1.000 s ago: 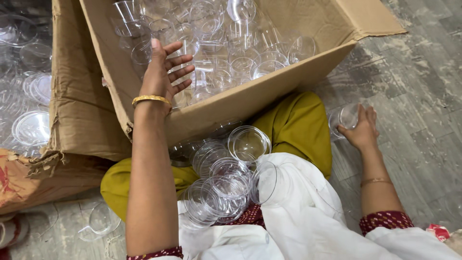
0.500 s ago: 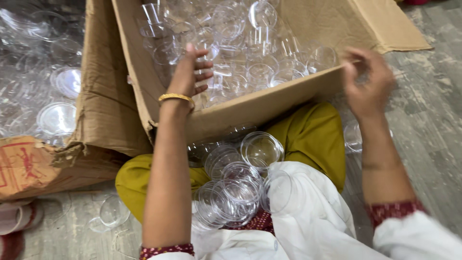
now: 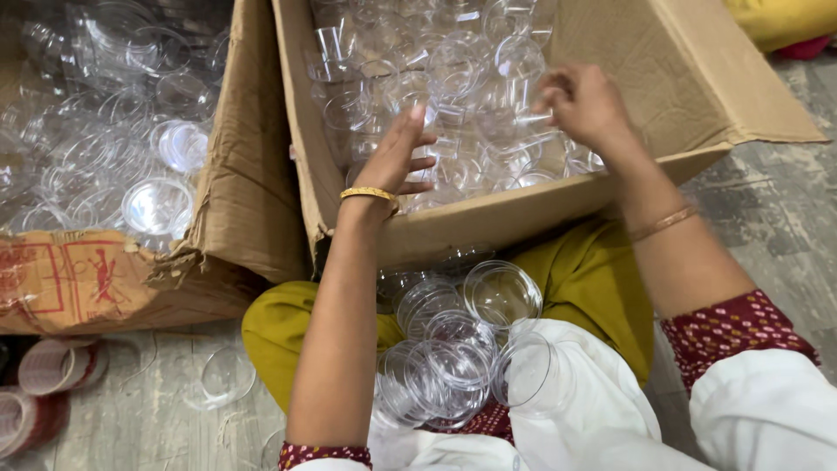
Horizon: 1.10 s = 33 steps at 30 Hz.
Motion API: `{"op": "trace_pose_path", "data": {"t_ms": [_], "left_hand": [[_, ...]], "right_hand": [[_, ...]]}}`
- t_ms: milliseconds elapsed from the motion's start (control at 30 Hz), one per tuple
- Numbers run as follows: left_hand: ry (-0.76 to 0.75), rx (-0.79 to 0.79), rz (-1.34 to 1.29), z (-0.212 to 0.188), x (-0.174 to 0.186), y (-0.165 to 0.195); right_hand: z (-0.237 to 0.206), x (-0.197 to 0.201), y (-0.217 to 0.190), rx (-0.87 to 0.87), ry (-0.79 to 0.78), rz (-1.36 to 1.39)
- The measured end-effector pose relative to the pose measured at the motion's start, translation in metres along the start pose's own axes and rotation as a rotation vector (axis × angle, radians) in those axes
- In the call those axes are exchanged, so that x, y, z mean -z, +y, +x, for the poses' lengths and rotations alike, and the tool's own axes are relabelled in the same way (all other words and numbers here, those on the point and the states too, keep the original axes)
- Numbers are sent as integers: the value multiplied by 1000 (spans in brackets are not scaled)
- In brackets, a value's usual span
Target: The person sits on the floor in front of an open cardboard box filled with clear plastic containers and lids. They pick containers out of the box one at a time, fit them together into nested stacks by hand, and set the finished stacks on the floor beside them.
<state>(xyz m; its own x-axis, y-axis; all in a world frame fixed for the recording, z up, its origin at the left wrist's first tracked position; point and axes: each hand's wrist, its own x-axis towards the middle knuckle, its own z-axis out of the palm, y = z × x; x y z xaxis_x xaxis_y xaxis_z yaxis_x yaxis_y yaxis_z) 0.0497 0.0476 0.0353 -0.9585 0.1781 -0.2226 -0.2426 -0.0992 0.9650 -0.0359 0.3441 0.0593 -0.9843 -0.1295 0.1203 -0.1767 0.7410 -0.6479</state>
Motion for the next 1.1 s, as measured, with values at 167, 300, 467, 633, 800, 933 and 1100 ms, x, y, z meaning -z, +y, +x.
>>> {"op": "trace_pose_path", "data": {"t_ms": [167, 300, 467, 633, 800, 933, 1100], "left_hand": [[-73, -113, -285, -28, 1, 23], [99, -199, -377, -31, 9, 20], [190, -155, -412, -20, 17, 5], [220, -143, -390, -16, 16, 1], [206, -100, -388, -14, 14, -1], [232, -36, -366, -8, 17, -4], [128, -27, -382, -6, 18, -9]], "right_hand": [[-51, -41, -88, 361, 88, 105], [-125, -50, -109, 359, 262, 194], [-196, -71, -90, 570, 226, -41], [-214, -100, -70, 586, 134, -210], [-215, -103, -53, 403, -54, -335], [-189, -56, -53, 432, -231, 357], [-95, -21, -76, 238, -12, 1132]]}}
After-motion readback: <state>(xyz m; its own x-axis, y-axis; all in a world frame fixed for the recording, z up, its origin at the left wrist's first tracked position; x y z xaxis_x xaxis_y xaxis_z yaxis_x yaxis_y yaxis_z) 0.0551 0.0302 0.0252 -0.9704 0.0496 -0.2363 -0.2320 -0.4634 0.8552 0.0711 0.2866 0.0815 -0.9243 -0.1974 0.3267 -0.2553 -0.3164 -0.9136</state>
